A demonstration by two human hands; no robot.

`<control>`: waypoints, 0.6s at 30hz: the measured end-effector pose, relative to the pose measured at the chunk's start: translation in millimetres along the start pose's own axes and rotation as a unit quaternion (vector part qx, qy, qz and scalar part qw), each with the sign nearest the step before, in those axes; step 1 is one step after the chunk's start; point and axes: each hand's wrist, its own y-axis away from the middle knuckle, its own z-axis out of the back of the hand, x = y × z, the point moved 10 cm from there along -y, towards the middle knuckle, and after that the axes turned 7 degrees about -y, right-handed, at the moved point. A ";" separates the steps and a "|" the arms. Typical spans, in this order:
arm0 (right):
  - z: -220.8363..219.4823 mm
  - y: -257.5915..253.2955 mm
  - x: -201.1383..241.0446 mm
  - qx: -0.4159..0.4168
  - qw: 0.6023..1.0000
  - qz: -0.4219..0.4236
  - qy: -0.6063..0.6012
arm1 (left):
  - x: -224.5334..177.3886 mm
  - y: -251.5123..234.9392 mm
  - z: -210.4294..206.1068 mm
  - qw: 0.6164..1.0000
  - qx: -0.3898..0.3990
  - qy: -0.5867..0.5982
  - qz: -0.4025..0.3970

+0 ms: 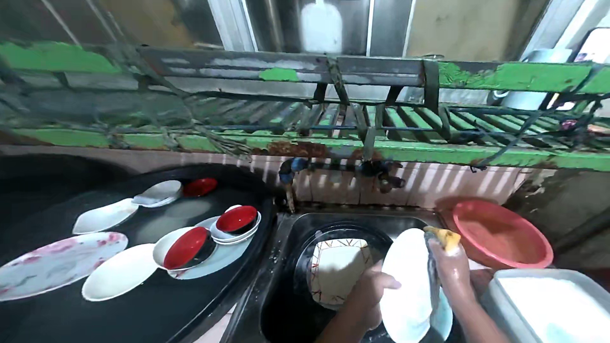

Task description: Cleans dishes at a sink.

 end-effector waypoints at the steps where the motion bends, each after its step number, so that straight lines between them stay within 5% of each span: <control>1: -7.0 17.5 11.1 0.009 0.999 0.035 0.000 | 3.3 -7.8 -1.1 0.999 0.003 0.048 -0.008; 4: -33.9 66.5 39.0 0.021 0.985 0.172 -0.007 | 5.8 -27.9 1.4 0.992 -0.006 0.126 -0.032; 11: 0.3 7.6 4.2 -0.008 0.997 0.052 0.048 | 26.6 -31.7 -17.6 0.991 0.021 0.132 -0.004; 16: -41.7 97.2 45.2 0.039 0.936 0.319 0.143 | 14.6 -48.0 8.3 0.968 -0.107 0.225 -0.031; 18: -15.6 85.2 16.5 0.001 0.951 0.285 0.120 | 1.7 -49.0 18.5 0.959 -0.061 0.263 -0.085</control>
